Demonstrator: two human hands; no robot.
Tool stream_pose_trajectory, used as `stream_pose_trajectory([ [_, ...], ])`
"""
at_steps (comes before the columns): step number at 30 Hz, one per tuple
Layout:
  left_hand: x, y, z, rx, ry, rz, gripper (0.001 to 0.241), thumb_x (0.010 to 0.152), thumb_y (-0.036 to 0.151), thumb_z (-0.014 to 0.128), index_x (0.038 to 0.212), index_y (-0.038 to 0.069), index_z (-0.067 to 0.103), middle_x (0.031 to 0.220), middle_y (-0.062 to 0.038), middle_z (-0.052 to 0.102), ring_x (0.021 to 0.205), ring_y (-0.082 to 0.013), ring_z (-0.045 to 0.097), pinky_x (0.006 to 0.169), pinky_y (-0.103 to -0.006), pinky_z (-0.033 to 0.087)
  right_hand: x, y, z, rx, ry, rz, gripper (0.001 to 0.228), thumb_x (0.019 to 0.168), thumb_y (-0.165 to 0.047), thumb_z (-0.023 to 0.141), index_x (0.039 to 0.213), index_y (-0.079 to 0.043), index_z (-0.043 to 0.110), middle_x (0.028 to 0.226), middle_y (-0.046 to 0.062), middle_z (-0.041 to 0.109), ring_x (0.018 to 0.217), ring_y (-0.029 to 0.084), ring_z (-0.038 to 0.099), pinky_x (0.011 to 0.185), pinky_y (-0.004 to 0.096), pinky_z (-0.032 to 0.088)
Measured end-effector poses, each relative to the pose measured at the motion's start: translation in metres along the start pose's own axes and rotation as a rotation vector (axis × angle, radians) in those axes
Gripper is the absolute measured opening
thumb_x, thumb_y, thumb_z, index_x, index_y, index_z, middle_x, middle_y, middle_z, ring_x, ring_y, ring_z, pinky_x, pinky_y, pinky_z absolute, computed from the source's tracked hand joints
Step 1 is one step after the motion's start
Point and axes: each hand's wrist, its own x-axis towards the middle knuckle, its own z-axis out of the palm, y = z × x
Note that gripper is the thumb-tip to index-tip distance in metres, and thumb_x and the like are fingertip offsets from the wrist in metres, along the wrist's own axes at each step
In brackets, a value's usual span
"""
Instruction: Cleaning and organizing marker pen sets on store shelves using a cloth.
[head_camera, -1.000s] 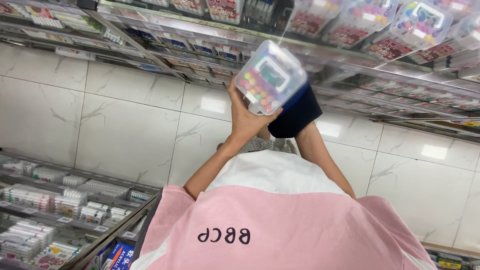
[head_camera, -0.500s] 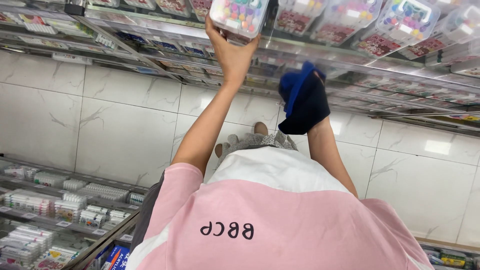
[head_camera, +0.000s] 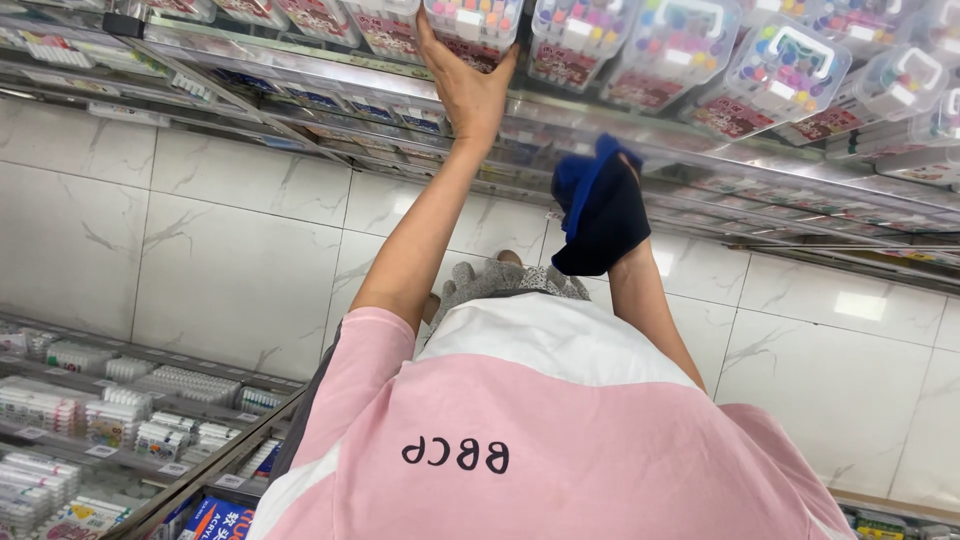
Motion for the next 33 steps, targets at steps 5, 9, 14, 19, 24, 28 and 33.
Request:
stream_pose_trajectory([
  [5,-0.009,0.007,-0.006,-0.036,0.024,0.017,0.126,0.074,0.029,0.096,0.159,0.001,0.007,0.158,-0.029,0.02,0.15,-0.0461,0.024,0.125,-0.0547,0.027,0.01,0.003,-0.017,0.167,0.02,0.002,0.043,0.103,-0.054,0.049,0.079,-0.019,0.047,0.072,0.002,0.048,0.064,0.019,0.047,0.054,0.034,0.037],
  [9,-0.035,0.029,-0.006,0.053,0.044,0.039,0.12,0.078,0.036,0.091,0.159,0.003,0.009,0.154,-0.032,0.02,0.148,-0.0487,0.023,0.123,-0.0581,0.026,0.032,0.019,-0.056,0.305,0.038,-0.01,0.036,0.106,-0.05,0.051,0.089,-0.019,0.051,0.081,0.005,0.055,0.073,0.022,0.054,0.063,0.036,0.045],
  [14,-0.062,0.041,0.021,0.036,-0.252,0.229,0.108,0.092,0.04,0.085,0.165,0.015,0.009,0.158,-0.021,0.027,0.15,-0.0418,0.034,0.125,-0.0538,0.033,0.052,0.044,-0.099,0.479,0.068,-0.023,0.028,0.11,-0.044,0.053,0.101,-0.019,0.057,0.092,0.009,0.064,0.084,0.027,0.063,0.075,0.04,0.054],
  [19,-0.056,0.061,0.044,0.023,-0.237,0.27,0.111,0.089,0.032,0.085,0.167,0.021,0.006,0.16,-0.027,0.019,0.15,-0.0472,0.03,0.124,-0.0556,0.036,0.041,0.036,-0.11,0.413,0.085,-0.067,0.028,0.109,-0.045,0.053,0.104,-0.017,0.058,0.091,0.009,0.065,0.082,0.026,0.064,0.07,0.039,0.054],
  [24,-0.056,0.071,0.06,0.03,-0.152,0.247,0.114,0.083,0.028,0.087,0.165,0.022,0.007,0.159,-0.03,0.015,0.15,-0.0515,0.027,0.122,-0.0575,0.037,0.029,0.031,-0.116,0.359,0.109,-0.108,0.03,0.109,-0.045,0.052,0.107,-0.016,0.059,0.091,0.009,0.067,0.079,0.026,0.065,0.065,0.039,0.054],
  [28,-0.058,0.057,0.074,0.022,-0.127,0.136,0.117,0.078,0.029,0.09,0.163,0.019,0.01,0.158,-0.03,0.019,0.146,-0.0492,0.032,0.12,-0.0556,0.038,0.023,0.028,-0.121,0.253,0.183,-0.103,0.031,0.106,-0.048,0.055,0.108,-0.018,0.061,0.091,0.007,0.067,0.075,0.026,0.065,0.057,0.039,0.053],
  [33,-0.064,0.062,0.067,0.011,-0.103,0.083,0.114,0.075,0.025,0.091,0.161,0.018,0.017,0.156,-0.026,0.025,0.148,-0.0473,0.032,0.121,-0.055,0.036,0.014,0.027,-0.12,0.227,0.16,-0.107,0.04,0.104,-0.051,0.054,0.121,-0.016,0.065,0.101,0.009,0.07,0.081,0.027,0.068,0.06,0.039,0.056],
])
